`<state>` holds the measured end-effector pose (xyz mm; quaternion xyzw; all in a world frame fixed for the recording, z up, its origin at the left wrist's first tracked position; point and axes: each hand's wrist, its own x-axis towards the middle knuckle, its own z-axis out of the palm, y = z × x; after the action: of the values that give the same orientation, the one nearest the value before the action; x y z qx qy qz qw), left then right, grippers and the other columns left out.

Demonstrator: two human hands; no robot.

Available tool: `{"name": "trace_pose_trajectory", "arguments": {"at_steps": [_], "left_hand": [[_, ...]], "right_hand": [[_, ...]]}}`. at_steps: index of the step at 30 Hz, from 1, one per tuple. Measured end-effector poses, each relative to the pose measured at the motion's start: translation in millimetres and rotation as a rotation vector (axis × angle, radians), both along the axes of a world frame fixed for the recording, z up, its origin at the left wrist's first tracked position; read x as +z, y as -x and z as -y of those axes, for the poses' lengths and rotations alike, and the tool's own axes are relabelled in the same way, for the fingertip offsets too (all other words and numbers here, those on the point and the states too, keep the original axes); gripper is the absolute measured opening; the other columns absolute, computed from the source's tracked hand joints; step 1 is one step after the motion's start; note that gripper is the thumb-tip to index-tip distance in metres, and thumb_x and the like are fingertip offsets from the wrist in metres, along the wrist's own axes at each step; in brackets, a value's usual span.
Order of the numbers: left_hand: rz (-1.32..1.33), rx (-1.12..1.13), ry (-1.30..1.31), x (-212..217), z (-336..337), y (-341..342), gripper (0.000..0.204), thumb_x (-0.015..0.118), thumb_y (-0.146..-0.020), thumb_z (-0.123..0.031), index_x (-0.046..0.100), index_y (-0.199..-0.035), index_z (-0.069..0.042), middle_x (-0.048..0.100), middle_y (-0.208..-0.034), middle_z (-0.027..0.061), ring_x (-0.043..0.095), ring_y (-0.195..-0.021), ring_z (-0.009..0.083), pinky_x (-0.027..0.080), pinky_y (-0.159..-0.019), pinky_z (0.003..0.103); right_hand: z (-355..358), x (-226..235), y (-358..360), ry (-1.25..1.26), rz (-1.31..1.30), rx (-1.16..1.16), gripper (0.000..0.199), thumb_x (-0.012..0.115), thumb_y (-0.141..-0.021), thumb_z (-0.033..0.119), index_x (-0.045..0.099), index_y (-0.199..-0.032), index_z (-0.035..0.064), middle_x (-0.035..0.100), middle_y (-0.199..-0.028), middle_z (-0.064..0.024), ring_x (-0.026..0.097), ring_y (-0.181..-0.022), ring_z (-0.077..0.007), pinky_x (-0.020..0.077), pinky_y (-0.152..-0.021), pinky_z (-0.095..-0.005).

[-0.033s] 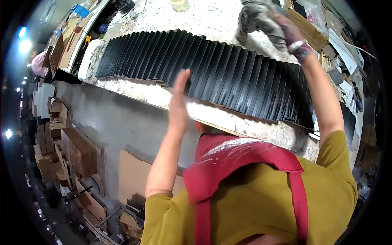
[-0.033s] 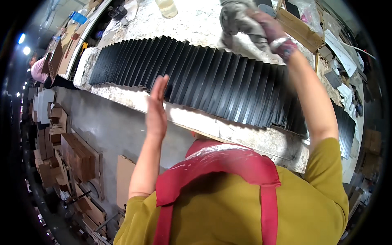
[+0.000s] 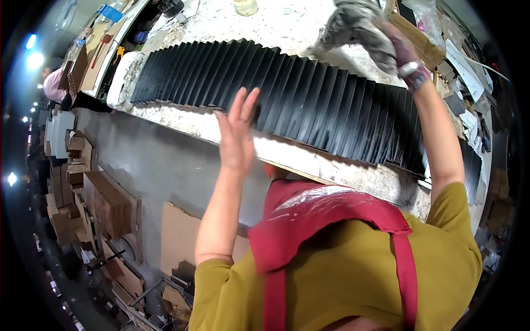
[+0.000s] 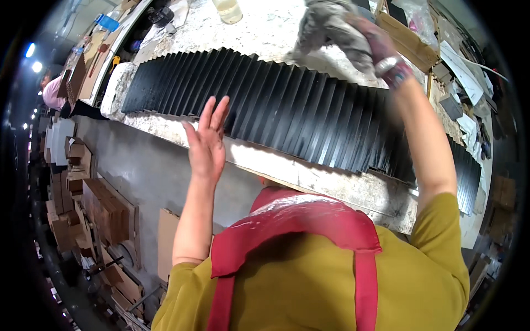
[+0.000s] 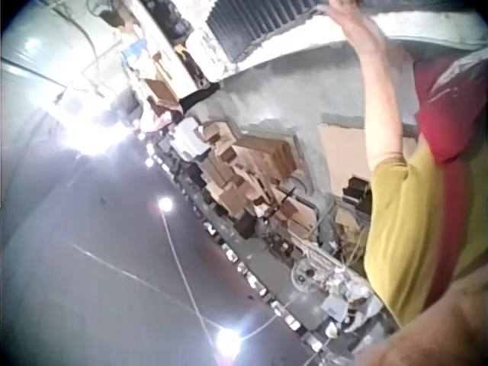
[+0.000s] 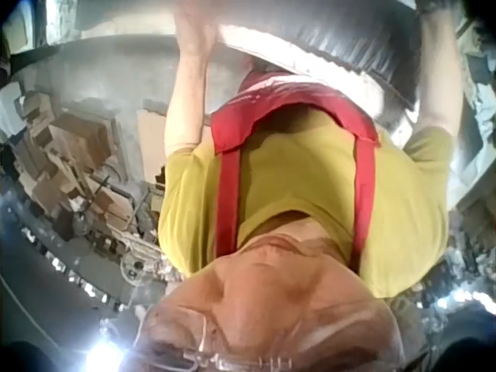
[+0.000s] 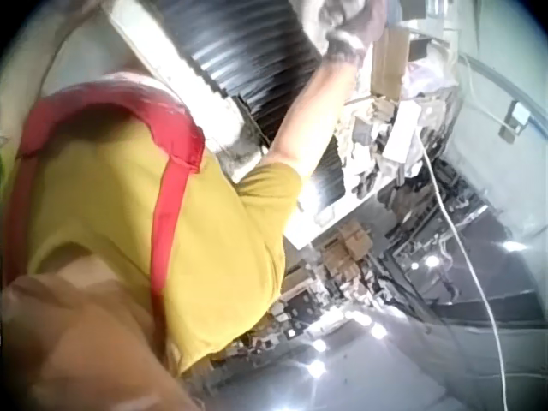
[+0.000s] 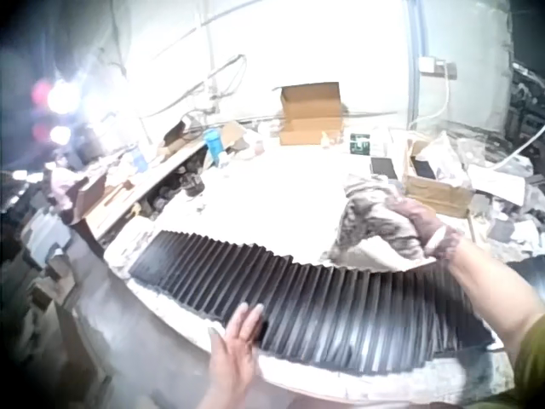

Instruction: The person cleans a long, corrugated black machine component by applying a liquid from a bottle and wiping the surfaces with a cloth.

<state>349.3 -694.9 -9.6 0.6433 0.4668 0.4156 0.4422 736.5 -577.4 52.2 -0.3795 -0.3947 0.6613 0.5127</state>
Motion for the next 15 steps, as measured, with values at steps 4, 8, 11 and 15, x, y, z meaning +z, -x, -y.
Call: {"name": "trace_pose_trajectory", "arguments": {"at_steps": [4, 8, 11, 15], "left_hand": [[0.886, -0.033, 0.522, 30.6, -27.2, 7.7, 0.083, 0.024, -0.095, -0.069, 0.03, -0.149, -0.006, 0.037, -0.152, 0.0126, 0.035, -0.139, 0.0246, 0.023, -0.114, 0.036], [0.76, -0.04, 0.496, 19.0, -54.3, 27.8, 0.076, 0.027, -0.097, -0.065, 0.033, -0.148, -0.008, 0.037, -0.152, 0.0116, 0.039, -0.137, 0.024, 0.037, -0.106, 0.034], [0.651, -0.257, 0.488, 30.1, -81.3, 10.1, 0.077, 0.03, -0.096, -0.066, 0.029, -0.15, -0.01, 0.036, -0.152, 0.0153, 0.038, -0.137, 0.0254, 0.034, -0.109, 0.037], [0.541, -0.397, 0.734, 53.2, -80.3, -41.3, 0.077, 0.064, -0.086, -0.057, 0.042, -0.14, -0.007, 0.055, -0.131, 0.0102, 0.054, -0.118, 0.0224, 0.045, -0.098, 0.039]], "right_hand": [[57.1, -5.3, -7.4, 0.244, -0.407, -0.038, 0.033, 0.054, -0.098, 0.03, 0.057, -0.116, 0.0028, 0.059, -0.073, -0.0063, 0.05, -0.041, -0.0113, 0.0293, -0.027, -0.023], [108.5, -28.7, 15.2, 0.093, -0.235, -0.426, 0.039, 0.046, -0.099, 0.022, 0.049, -0.133, 0.0019, 0.062, -0.117, -0.0206, 0.067, -0.09, -0.025, 0.0564, -0.072, -0.0356], [113.9, -40.9, 45.2, 0.069, -0.722, 0.122, 0.046, 0.048, -0.099, 0.03, 0.045, -0.137, 0.0051, 0.057, -0.128, -0.0177, 0.06, -0.112, -0.0309, 0.049, -0.099, -0.0456], [113.0, -26.9, 198.8, 0.038, -0.536, -0.284, 0.045, 0.052, -0.096, 0.032, 0.053, -0.126, -0.0014, 0.063, -0.118, -0.0123, 0.064, -0.101, -0.0236, 0.0529, -0.089, -0.0353]]}}
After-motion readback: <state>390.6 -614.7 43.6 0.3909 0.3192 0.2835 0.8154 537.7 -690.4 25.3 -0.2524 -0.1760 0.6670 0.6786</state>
